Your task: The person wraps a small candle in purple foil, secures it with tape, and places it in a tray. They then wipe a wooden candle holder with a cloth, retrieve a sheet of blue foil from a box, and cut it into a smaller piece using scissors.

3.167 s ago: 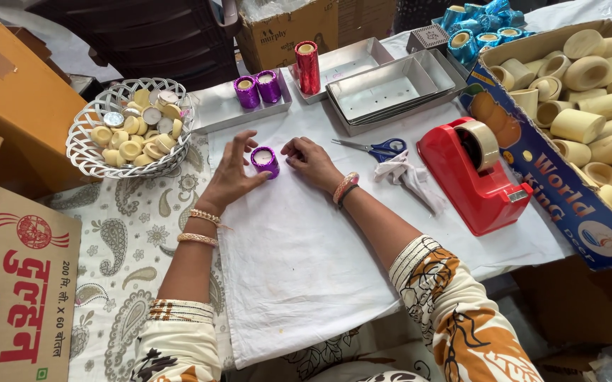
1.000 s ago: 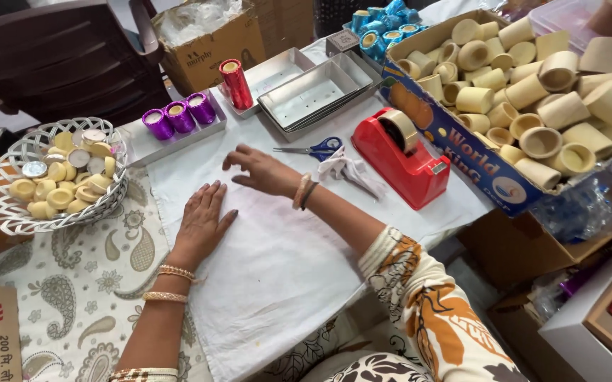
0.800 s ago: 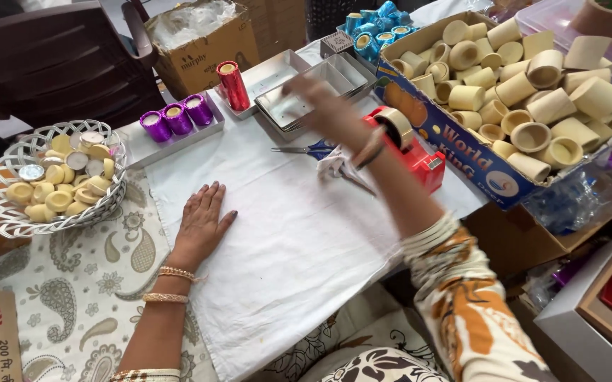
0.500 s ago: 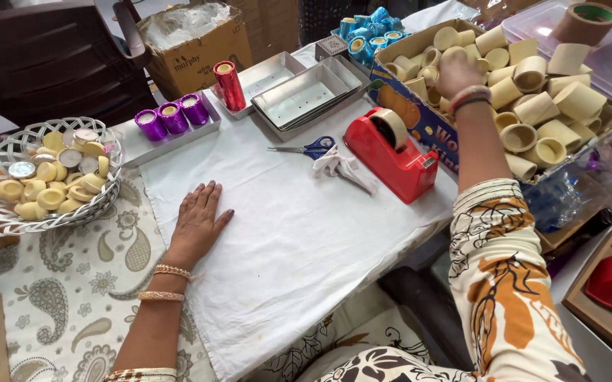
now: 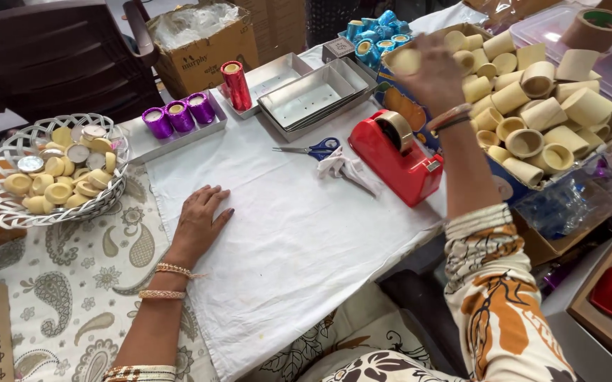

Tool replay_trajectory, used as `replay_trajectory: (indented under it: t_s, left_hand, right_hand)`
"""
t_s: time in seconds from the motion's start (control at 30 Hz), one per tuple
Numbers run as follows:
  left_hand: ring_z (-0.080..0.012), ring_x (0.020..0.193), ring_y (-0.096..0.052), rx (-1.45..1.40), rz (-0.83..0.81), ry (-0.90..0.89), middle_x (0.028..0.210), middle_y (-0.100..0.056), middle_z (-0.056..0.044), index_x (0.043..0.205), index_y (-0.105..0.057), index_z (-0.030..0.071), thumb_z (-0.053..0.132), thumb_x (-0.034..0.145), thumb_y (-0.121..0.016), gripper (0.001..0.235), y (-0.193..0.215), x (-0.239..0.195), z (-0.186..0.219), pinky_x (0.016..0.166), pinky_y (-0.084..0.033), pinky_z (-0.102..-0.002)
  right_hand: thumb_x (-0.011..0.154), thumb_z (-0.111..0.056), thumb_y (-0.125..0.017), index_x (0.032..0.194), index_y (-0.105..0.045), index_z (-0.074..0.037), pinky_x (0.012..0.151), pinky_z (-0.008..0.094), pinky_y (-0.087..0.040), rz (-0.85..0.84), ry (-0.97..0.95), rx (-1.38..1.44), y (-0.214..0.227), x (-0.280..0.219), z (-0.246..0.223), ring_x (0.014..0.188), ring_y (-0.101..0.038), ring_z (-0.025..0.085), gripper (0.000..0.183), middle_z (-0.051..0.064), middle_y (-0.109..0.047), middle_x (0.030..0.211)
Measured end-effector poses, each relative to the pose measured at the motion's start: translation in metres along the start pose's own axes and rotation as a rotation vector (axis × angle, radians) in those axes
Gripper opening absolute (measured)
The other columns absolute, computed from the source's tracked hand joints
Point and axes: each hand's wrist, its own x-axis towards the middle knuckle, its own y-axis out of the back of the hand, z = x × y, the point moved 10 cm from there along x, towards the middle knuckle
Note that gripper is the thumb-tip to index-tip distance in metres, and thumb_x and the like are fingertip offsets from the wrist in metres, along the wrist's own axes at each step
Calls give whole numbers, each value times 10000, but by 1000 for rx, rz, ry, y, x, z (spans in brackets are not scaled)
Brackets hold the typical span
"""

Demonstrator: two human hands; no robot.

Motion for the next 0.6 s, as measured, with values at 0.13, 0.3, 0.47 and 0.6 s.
replay_trajectory:
  t_s: [0.13,0.3,0.47,0.6]
  left_hand:
    - [-241,1401,-551,-230,48,19,1386,-635,-29,1322,-672,146,323,959,-672,404,2,1,-3,1198,-458,-387]
    - [-244,1219,-636,-1299,-74,207,1320,-628,-90,1484,-415,157,356,900,-686,674,6,5,19,1008,-570,-435]
    - [-276,1116,-695,-1536,-167,212,1269,-649,-137,1480,-384,153,367,890,-712,709,-13,1,14,937,-618,-411]
    - [-253,1062,-709,-1438,-22,291,1201,-652,-150,1361,-484,71,247,905,-775,568,-22,1,-8,873,-644,-366]
  right_hand:
    - [837,-314,-858,1266,-576,-74,805,391,-614,4,371,363,2,-44,-148,1015,-693,302,567,174,-626,1198]
    - [847,-344,-824,1269,-549,-105,840,339,-634,-474,642,744,-66,-137,-315,1039,-697,251,557,122,-650,1192]
    - [947,-326,-728,1341,-557,-104,1010,396,-534,-413,874,683,-89,-181,-335,1175,-617,289,483,124,-591,1269]
    - [965,-426,-670,1336,-574,-182,1077,478,-431,-309,706,104,-107,-151,-267,1289,-492,313,455,113,-525,1391]
